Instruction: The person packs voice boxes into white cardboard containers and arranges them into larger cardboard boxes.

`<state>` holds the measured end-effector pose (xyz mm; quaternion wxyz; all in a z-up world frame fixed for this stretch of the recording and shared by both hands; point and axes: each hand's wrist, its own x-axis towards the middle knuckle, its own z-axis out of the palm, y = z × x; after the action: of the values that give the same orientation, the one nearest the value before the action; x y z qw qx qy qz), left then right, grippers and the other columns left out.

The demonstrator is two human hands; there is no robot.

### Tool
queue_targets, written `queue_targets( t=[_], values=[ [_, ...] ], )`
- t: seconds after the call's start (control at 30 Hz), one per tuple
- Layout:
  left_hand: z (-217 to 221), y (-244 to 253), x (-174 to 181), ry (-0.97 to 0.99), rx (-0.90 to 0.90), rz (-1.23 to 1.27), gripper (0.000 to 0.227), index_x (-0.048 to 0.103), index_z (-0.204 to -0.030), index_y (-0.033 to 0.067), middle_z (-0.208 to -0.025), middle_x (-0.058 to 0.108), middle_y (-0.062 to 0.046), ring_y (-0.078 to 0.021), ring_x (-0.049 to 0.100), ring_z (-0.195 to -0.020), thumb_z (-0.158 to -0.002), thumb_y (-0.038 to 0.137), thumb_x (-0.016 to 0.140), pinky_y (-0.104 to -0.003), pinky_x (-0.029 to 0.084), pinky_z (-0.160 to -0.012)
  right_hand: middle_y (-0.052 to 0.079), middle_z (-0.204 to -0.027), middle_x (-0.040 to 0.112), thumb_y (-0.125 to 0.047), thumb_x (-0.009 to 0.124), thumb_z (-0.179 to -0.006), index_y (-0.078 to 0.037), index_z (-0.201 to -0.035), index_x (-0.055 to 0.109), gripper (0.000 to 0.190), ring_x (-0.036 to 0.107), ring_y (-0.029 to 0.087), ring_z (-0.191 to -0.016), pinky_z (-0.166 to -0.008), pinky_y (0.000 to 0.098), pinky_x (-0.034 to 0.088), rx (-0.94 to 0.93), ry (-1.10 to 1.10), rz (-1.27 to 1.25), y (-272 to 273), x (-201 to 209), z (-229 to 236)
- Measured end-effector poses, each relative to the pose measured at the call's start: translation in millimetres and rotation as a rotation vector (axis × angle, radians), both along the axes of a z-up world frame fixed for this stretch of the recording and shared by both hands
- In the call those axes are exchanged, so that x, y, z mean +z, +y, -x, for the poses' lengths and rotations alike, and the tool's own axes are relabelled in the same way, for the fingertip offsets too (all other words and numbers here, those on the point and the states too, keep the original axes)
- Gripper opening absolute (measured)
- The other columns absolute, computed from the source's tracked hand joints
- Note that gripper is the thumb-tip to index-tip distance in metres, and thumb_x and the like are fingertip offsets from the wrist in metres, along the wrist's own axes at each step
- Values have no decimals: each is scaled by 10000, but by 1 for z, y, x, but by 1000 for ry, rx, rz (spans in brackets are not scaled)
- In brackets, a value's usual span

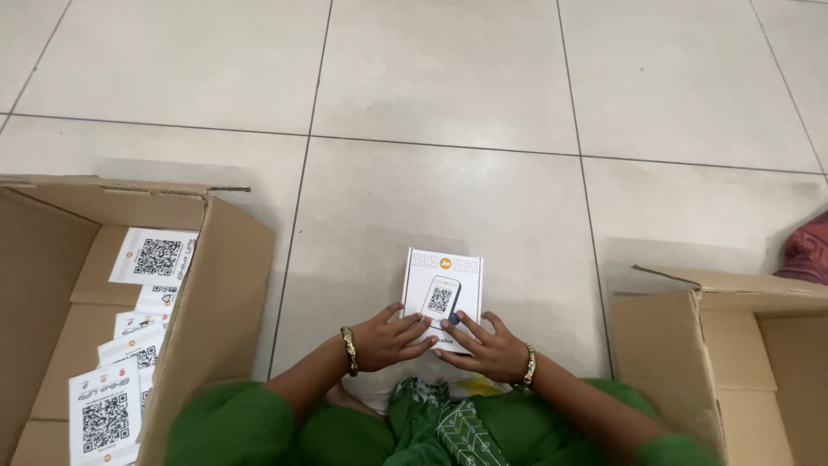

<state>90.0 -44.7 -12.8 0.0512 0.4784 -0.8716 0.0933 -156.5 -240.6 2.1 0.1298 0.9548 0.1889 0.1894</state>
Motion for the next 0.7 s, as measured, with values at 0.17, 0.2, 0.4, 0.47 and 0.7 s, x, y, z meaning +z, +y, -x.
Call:
queue_targets(
  t=[0.17, 0.2, 0.4, 0.47, 0.7],
  values=[
    [-33, -16, -21, 67, -111, 155, 522, 452, -1553, 244, -1489, 546, -86, -226, 546, -1347, -1036, 286, 504, -625, 288, -1160, 89, -1610, 426, -361, 515, -1051, -384, -1523, 443, 479, 384, 311, -1469, -873, 514, 490, 40, -49, -35, -20, -28, -4],
    [-40, -18, -27, 86, -149, 208, 500, 432, -1589, 280, -1516, 537, -43, -194, 532, -1386, -1094, 278, 496, -621, 232, -1236, 81, -1621, 416, -382, 527, -1059, -401, -1522, 435, 473, 357, 300, -1489, -899, 517, 479, 47, -70, -58, -23, -37, -6],
    [-141, -185, -48, -78, 345, 17, 663, 310, -1584, 329, -1676, 181, -51, -275, 124, -1539, -959, 161, 454, -716, 85, -1168, 66, -1706, 125, -42, 536, -914, -599, -1495, 317, 834, 181, 392, -1534, -1088, 727, 273, -662, 553, 156, -156, -3, -139],
    [-149, -228, 25, -80, 672, 106, 629, 398, -1550, 245, -1673, 206, -103, -322, 151, -1538, -939, 126, 484, -709, 59, -1161, 101, -1681, 213, -26, 540, -860, -493, -1521, 370, 826, 257, 408, -1499, -1042, 710, 313, -814, 364, 131, -180, 13, -183],
    [-83, -238, 70, 106, 794, -334, 523, 474, -1474, 193, -1634, 303, -130, -327, 237, -1524, -973, 285, 592, -697, 40, -1197, 49, -1359, 669, -215, 611, -981, -253, -1412, 618, 432, 635, 248, -1221, -982, 480, 483, -984, 285, -447, -153, 19, -193]
  ],
)
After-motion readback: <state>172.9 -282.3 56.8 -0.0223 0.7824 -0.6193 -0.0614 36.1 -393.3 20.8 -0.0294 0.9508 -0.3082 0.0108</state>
